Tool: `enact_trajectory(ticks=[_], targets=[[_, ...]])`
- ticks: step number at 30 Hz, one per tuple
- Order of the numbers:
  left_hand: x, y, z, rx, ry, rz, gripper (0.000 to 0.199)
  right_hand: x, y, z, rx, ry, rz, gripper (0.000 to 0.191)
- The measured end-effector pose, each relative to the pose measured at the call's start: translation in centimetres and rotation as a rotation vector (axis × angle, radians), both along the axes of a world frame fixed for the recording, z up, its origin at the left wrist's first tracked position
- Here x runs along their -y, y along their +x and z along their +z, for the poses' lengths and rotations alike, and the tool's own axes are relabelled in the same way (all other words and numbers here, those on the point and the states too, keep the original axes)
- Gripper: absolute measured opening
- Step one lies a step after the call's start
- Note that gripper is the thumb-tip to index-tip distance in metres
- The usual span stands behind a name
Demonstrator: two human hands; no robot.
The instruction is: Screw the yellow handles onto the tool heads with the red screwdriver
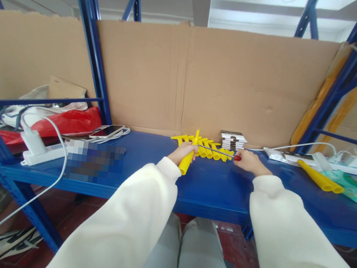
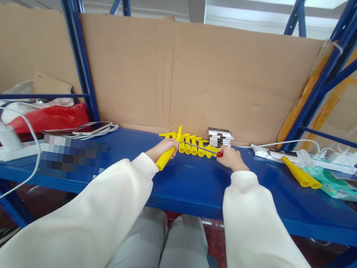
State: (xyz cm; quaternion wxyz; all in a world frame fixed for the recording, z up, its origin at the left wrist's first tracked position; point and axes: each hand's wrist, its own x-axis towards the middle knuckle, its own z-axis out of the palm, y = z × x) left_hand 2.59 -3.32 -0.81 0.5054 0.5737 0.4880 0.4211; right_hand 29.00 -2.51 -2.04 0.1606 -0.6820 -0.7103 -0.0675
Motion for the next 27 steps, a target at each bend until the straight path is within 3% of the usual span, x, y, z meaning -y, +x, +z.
enact_trajectory(ticks=[27], targets=[[-0.12,0.04,-0.02,-0.025,0.007,-0.015,0.013,0.11,-0.04,0.04,-0.005,-0.025,-0.018,0.007]])
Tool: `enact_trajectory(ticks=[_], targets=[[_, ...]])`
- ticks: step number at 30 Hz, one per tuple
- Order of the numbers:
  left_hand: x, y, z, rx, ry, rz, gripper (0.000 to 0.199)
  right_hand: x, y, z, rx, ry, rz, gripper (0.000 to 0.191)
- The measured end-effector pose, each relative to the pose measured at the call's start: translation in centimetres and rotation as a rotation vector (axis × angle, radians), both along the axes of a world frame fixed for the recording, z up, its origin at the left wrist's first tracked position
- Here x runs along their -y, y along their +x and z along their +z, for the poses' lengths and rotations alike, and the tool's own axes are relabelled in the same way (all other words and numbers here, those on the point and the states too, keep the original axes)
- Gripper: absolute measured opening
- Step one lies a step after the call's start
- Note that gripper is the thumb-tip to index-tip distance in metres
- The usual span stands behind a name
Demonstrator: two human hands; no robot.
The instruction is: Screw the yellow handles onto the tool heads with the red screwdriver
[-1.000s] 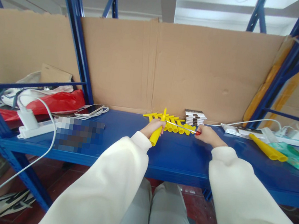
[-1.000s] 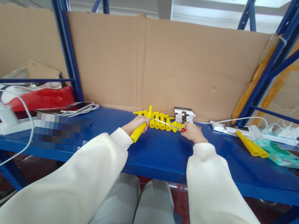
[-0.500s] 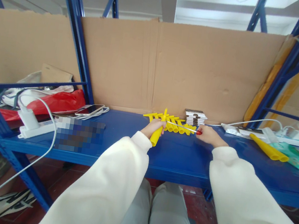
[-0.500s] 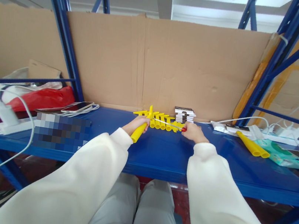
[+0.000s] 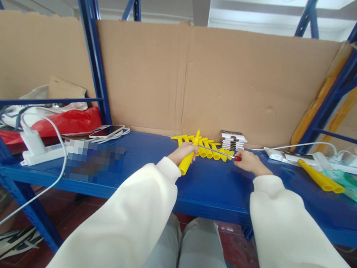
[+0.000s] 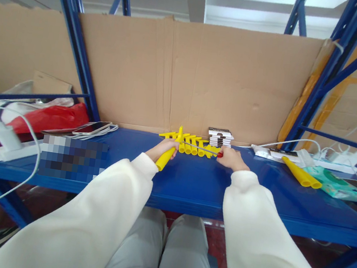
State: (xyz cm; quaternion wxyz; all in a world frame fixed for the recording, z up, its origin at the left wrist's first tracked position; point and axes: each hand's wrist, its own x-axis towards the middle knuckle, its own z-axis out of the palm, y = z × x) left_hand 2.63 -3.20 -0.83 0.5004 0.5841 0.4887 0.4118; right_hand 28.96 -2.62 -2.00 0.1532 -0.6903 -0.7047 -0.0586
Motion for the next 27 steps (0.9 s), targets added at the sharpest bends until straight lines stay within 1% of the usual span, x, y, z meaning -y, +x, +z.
enact_trajectory(ticks=[3,8,16,20,23,27], targets=[[0.04,-0.03,0.0,0.003,-0.001,0.0,0.013,0.12,-0.09,0.14,0.018,-0.008,-0.012,0.006],[0.06,-0.03,0.0,0.005,-0.007,-0.006,0.014,0.12,-0.05,-0.01,0.012,-0.009,0.034,0.006],[0.31,0.08,0.06,-0.008,-0.014,0.013,0.014,0.18,-0.16,0.22,0.016,-0.003,-0.029,0.007],[0.29,0.07,0.0,-0.003,-0.004,0.018,0.013,-0.05,0.03,-0.05,0.016,-0.008,0.01,0.005],[0.1,0.07,-0.11,0.006,-0.004,0.012,0.013,-0.32,0.33,-0.36,0.008,0.018,0.047,0.006],[-0.16,0.06,-0.23,0.02,-0.004,0.005,0.013,-0.63,0.65,-0.56,-0.019,0.039,0.059,0.007]])
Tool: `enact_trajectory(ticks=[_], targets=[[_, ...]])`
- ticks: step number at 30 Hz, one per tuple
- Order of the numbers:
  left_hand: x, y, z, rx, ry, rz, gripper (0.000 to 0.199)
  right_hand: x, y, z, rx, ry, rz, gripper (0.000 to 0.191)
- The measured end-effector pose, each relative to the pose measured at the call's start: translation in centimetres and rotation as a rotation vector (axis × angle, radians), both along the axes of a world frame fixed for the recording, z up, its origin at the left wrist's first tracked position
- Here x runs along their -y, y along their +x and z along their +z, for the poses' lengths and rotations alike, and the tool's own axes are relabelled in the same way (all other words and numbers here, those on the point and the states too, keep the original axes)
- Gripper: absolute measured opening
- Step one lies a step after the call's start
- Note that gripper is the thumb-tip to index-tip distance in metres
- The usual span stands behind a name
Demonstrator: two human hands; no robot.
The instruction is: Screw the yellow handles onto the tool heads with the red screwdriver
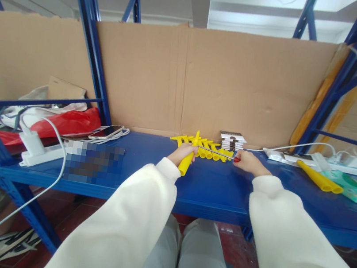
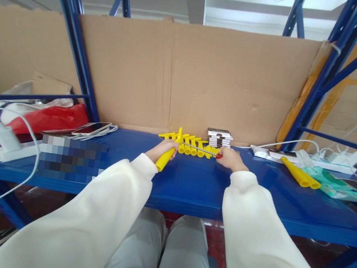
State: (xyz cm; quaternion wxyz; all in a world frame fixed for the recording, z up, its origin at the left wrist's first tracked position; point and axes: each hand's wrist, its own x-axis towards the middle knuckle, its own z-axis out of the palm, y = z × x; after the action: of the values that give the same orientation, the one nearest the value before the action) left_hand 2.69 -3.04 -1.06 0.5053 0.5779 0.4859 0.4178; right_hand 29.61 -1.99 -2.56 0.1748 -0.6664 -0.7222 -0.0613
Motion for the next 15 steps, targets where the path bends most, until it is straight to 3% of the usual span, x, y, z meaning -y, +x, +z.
enact_trajectory(ticks=[15], targets=[[-0.39,-0.1,-0.23,0.023,0.005,0.025,0.012,0.22,-0.13,0.31,0.023,-0.009,-0.038,0.007]])
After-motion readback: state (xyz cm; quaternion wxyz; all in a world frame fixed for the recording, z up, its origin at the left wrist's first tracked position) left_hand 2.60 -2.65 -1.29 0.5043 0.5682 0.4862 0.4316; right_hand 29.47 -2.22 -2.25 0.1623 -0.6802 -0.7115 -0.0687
